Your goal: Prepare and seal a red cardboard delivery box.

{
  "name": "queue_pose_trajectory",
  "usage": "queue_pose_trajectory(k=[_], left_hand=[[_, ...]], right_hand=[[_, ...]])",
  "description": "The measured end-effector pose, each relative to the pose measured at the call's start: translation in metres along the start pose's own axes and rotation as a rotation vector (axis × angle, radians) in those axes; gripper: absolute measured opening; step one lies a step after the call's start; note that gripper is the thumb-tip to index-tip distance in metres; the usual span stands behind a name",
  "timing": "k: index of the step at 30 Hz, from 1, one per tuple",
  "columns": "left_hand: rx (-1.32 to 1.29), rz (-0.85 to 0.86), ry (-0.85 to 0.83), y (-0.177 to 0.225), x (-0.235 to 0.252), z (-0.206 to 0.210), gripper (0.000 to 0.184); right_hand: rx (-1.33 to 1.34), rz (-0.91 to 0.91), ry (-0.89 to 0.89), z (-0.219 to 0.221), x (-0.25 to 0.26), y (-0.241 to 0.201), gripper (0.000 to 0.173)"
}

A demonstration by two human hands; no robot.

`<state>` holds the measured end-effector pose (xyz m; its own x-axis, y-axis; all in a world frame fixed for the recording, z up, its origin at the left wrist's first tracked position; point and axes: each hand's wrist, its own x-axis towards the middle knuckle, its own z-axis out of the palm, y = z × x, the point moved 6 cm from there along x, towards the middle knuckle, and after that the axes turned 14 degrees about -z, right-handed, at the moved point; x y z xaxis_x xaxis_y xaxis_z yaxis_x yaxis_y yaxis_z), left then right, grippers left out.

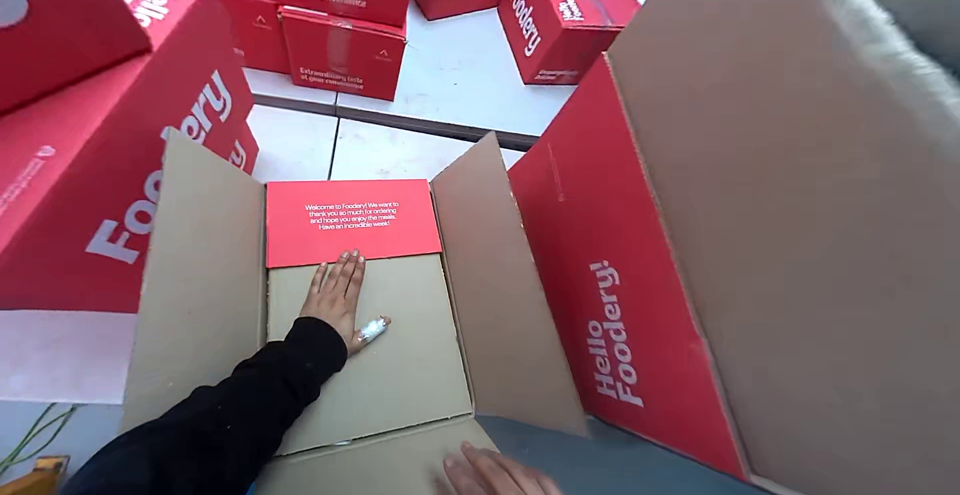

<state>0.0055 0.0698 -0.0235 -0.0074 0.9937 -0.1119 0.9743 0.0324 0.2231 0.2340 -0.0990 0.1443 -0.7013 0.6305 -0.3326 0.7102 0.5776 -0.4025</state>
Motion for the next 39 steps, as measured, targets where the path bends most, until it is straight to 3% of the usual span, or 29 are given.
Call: queue_pose_trajectory(k=[2,3,5,7,10,12,16,18,21,23,24,26,28,29,31,33,37,39], left_hand=[[0.046,0.007,-0.056,-0.001,0.002,-0.007,0.117],[0.078,0.012,-0.127,-0.002,0.009,-0.016,0.114],[0.159,0.046,-0.292,-0.002,0.025,-0.038,0.104],[0.225,0.079,-0.425,0.004,0.035,-0.057,0.094],[0.269,0.049,-0.552,0.017,0.042,-0.072,0.087],[0.243,0.021,-0.521,0.021,0.044,-0.066,0.085],[0.206,-0.024,-0.443,0.021,0.040,-0.051,0.090],[0.173,-0.050,-0.379,0.019,0.032,-0.044,0.096],[0.179,-0.110,-0.320,0.017,0.015,-0.023,0.112],[0.114,-0.120,-0.229,0.015,0.006,-0.013,0.111],[0.065,-0.116,-0.141,0.014,0.005,-0.012,0.107],[0.001,-0.110,-0.035,0.010,0.007,-0.014,0.101],[-0.030,-0.127,-0.036,0.006,0.009,-0.013,0.099],[-0.038,-0.129,-0.042,0.004,0.010,-0.013,0.099],[-0.057,-0.115,-0.042,0.005,0.008,-0.010,0.096],[-0.081,-0.096,-0.017,0.004,0.007,-0.008,0.089],[-0.264,-0.117,0.098,-0.008,0.011,-0.015,0.059],[-0.357,-0.124,0.190,-0.014,0.009,-0.017,0.054]], right_hand=[[-0.123,-0.085,0.189,-0.004,0.017,-0.002,0.041],[-0.155,-0.131,0.263,-0.008,0.028,0.002,0.038],[-0.146,-0.215,0.340,-0.016,0.048,0.020,0.041],[-0.148,-0.254,0.395,-0.024,0.072,0.041,0.057],[-0.116,-0.198,0.257,-0.028,0.124,0.063,0.065],[-0.093,-0.104,0.170,-0.010,0.157,0.081,0.064],[-0.030,0.062,0.233,0.048,0.188,0.119,0.077],[-0.024,0.082,0.303,0.056,0.190,0.123,0.080],[0.016,0.112,0.234,0.057,0.191,0.122,0.082],[0.056,0.106,0.197,0.047,0.185,0.113,0.073],[0.031,0.087,0.281,0.032,0.175,0.105,0.064],[-0.247,0.026,0.681,-0.018,0.138,0.089,0.055],[-0.433,0.067,0.843,-0.076,0.103,0.092,0.061],[-0.416,0.114,0.835,-0.098,0.094,0.105,0.067],[-0.141,0.255,0.678,-0.114,0.088,0.137,0.080],[0.130,0.262,0.497,-0.108,0.101,0.139,0.075],[0.261,0.110,0.111,-0.054,0.164,0.083,0.055],[0.175,0.128,0.086,-0.016,0.197,0.094,0.057]])
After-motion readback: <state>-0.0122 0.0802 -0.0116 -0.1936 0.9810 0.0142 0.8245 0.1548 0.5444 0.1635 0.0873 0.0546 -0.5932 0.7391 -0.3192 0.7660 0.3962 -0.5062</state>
